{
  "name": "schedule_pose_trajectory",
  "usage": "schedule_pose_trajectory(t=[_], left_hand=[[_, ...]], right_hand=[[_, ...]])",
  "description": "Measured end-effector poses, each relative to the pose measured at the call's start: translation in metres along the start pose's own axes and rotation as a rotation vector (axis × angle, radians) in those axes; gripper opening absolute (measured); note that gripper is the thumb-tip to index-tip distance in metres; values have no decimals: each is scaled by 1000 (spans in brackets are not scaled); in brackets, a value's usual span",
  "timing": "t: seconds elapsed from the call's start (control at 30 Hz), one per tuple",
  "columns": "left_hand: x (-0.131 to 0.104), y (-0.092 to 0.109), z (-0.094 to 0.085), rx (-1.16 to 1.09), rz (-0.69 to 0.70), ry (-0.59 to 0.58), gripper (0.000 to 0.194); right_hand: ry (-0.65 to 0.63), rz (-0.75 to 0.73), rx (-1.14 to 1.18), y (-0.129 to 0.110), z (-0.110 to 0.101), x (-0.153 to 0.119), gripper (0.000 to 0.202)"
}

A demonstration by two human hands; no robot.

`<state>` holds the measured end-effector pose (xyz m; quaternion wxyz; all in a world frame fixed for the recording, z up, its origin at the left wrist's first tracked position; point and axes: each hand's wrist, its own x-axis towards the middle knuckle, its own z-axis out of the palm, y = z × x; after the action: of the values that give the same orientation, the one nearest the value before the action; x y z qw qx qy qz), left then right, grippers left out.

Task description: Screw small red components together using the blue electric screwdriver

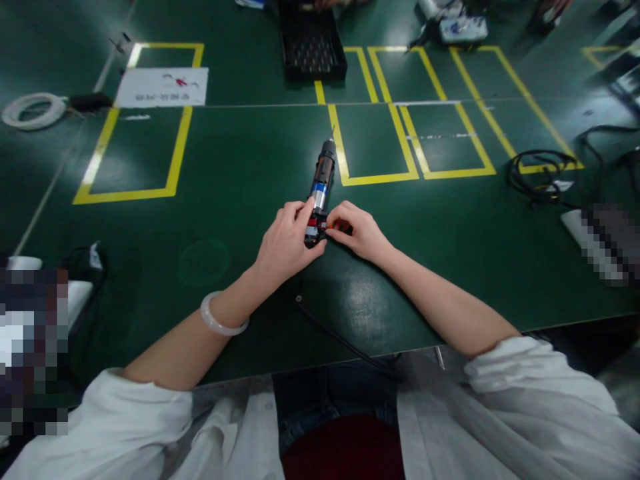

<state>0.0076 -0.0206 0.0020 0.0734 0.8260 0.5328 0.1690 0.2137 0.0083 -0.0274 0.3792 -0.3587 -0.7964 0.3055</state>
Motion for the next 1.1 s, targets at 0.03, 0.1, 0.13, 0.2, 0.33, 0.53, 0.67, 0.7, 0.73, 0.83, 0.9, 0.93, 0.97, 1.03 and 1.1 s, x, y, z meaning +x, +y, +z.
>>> schedule_pose_trajectory(t=[0.03,0.1,0.13,0.2,0.33,0.53,0.67,0.7,0.73,0.83,0.9,0.93,0.97,1.03,1.1], left_hand=[[0,0,0,-2,-2,0,78],[0,0,-1,-5,-9,-1,78],[0,1,-1,-6,-12,-3,78],[-1,1,-2,-4,-18,-7,78],[-1,2,-3,18,-16,-20,78],[5,9,-5,124,-38,-35,75],[12,15,-6,201,-90,-48,73],[12,16,-6,216,-99,-52,73],[13,16,-7,227,-105,-55,73],[12,13,-11,248,-108,-74,76],[11,7,-14,258,-112,-97,77],[11,3,-16,261,-119,-107,77],[11,-2,-17,263,-128,-113,77],[12,-16,-20,258,-159,-99,77],[12,-36,-24,240,-204,-63,77]], right_hand=[[-14,-3,-9,-1,-1,0,4],[-20,-4,-18,-2,-2,0,3],[-16,-3,-21,-2,-2,0,3],[-2,-3,-27,-2,-3,-1,4],[13,-12,-50,-4,-2,-2,8],[63,-26,-131,-9,0,-1,13],[85,-7,-98,-13,-1,-1,12],[80,-1,-81,-14,-1,-1,12],[71,3,-62,-14,-1,-1,11],[29,0,-17,-15,0,-2,11],[-1,-10,3,-14,0,-2,12],[-14,-14,10,-13,0,-2,13],[-24,-13,14,-13,1,-2,13],[-38,-3,12,-11,0,-2,14],[-43,10,3,-10,0,-2,14]])
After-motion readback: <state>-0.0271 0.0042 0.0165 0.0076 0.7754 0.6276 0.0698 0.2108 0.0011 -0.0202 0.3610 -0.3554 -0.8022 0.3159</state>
